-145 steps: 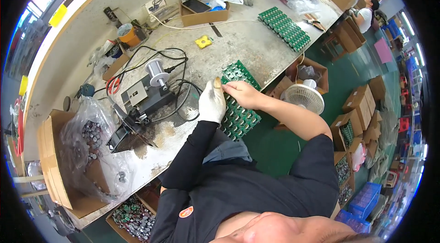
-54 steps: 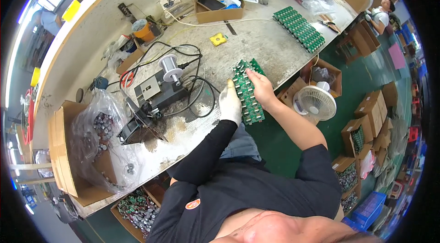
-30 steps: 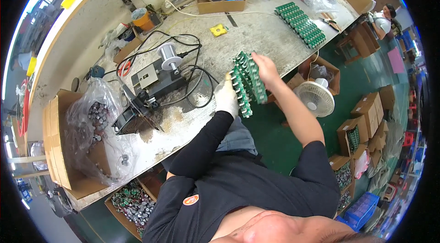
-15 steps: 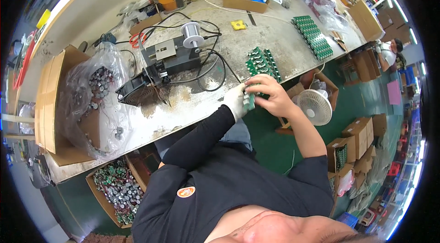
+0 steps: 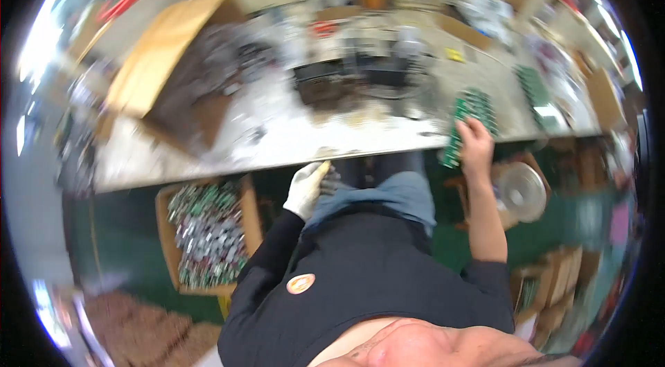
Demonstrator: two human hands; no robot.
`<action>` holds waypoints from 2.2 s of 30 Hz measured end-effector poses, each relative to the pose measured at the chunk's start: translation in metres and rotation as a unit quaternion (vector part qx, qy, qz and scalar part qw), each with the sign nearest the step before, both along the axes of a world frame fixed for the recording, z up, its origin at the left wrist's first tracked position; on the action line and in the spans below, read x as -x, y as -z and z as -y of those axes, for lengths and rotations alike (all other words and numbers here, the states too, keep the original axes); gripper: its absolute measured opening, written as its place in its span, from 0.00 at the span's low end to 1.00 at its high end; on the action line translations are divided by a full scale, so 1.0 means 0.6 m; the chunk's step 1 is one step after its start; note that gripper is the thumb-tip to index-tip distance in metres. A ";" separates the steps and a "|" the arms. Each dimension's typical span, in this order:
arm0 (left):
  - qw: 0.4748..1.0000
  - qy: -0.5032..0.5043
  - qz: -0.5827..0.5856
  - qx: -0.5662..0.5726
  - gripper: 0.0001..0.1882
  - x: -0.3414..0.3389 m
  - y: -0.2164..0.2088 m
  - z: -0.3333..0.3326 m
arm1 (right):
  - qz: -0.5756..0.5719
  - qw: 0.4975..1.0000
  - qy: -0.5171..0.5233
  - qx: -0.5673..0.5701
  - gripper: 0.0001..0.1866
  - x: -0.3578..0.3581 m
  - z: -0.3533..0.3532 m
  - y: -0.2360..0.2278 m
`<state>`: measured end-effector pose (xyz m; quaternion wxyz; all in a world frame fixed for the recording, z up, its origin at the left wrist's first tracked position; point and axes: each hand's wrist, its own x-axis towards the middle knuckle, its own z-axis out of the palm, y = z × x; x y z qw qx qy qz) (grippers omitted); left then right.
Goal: The person picks up a motor from a box and solders its wires to a circuit board, repeating this process for several motors. They then pick up a large panel of circuit boards, break off a single board, and continue soldering motors to it.
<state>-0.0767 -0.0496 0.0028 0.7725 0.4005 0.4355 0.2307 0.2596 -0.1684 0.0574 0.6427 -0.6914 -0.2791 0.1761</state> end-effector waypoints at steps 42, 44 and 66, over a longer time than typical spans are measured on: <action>0.866 -0.459 -0.032 -0.196 0.12 0.099 -0.062 -0.119 | -0.270 0.927 -0.260 -0.012 0.03 -0.026 -0.124 0.099; 0.895 -0.374 -0.067 -0.234 0.11 0.076 -0.075 -0.102 | -0.277 0.925 -0.261 -0.023 0.04 -0.027 -0.120 0.104; 0.958 -0.128 -0.120 -0.228 0.19 -0.013 -0.044 -0.140 | -0.179 0.951 -0.240 0.081 0.20 0.065 -0.109 0.089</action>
